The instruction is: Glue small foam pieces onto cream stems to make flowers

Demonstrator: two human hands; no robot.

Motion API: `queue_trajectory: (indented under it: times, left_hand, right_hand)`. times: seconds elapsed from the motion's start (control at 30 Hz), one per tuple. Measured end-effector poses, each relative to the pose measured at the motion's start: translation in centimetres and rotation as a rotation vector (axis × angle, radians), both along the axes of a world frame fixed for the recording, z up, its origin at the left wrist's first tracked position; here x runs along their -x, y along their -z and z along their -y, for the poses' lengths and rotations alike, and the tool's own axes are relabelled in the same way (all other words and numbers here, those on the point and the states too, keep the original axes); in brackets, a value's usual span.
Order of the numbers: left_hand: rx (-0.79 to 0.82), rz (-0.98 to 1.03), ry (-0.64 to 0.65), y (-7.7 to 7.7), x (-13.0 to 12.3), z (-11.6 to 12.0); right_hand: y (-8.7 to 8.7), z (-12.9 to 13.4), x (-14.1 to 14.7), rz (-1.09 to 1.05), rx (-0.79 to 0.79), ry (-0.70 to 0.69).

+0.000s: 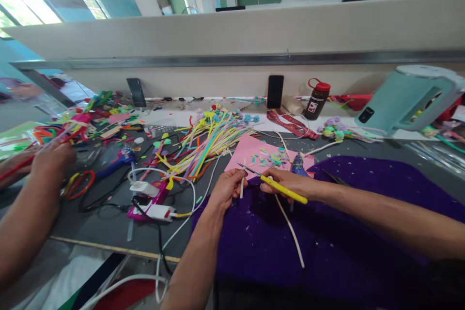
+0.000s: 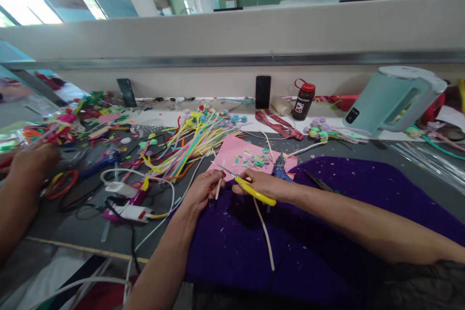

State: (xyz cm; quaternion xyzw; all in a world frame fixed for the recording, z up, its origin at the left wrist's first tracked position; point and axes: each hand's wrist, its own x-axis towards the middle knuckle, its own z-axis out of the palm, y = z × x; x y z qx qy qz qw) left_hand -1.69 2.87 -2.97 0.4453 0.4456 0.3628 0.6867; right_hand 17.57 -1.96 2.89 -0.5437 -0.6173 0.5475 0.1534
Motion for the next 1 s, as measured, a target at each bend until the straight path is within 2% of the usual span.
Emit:
queue_trajectory:
  times: [0.13, 0.3, 0.53, 0.77, 1.0]
  left_hand:
    - [0.004, 0.004, -0.006, 0.0, 0.1, -0.1]
    - [0.013, -0.014, -0.013, 0.2, 0.1, -0.2]
    - [0.037, -0.092, 0.012, 0.7, 0.2, -0.4]
    - [0.031, -0.133, 0.036, 1.3, 0.2, -0.4]
    - [0.008, -0.046, -0.028, 0.9, 0.4, -0.7]
  right_hand:
    - [0.2, 0.0, 0.7, -0.056, 0.021, -0.001]
    - [1.1, -0.6, 1.1, -0.153, 0.138, 0.036]
    - [1.5, -2.4, 1.1, -0.037, 0.162, 0.097]
    - [2.2, -3.4, 0.5, 0.029, 0.173, 0.071]
    - [0.8, -1.9, -1.4, -0.083, 0.14, 0.072]
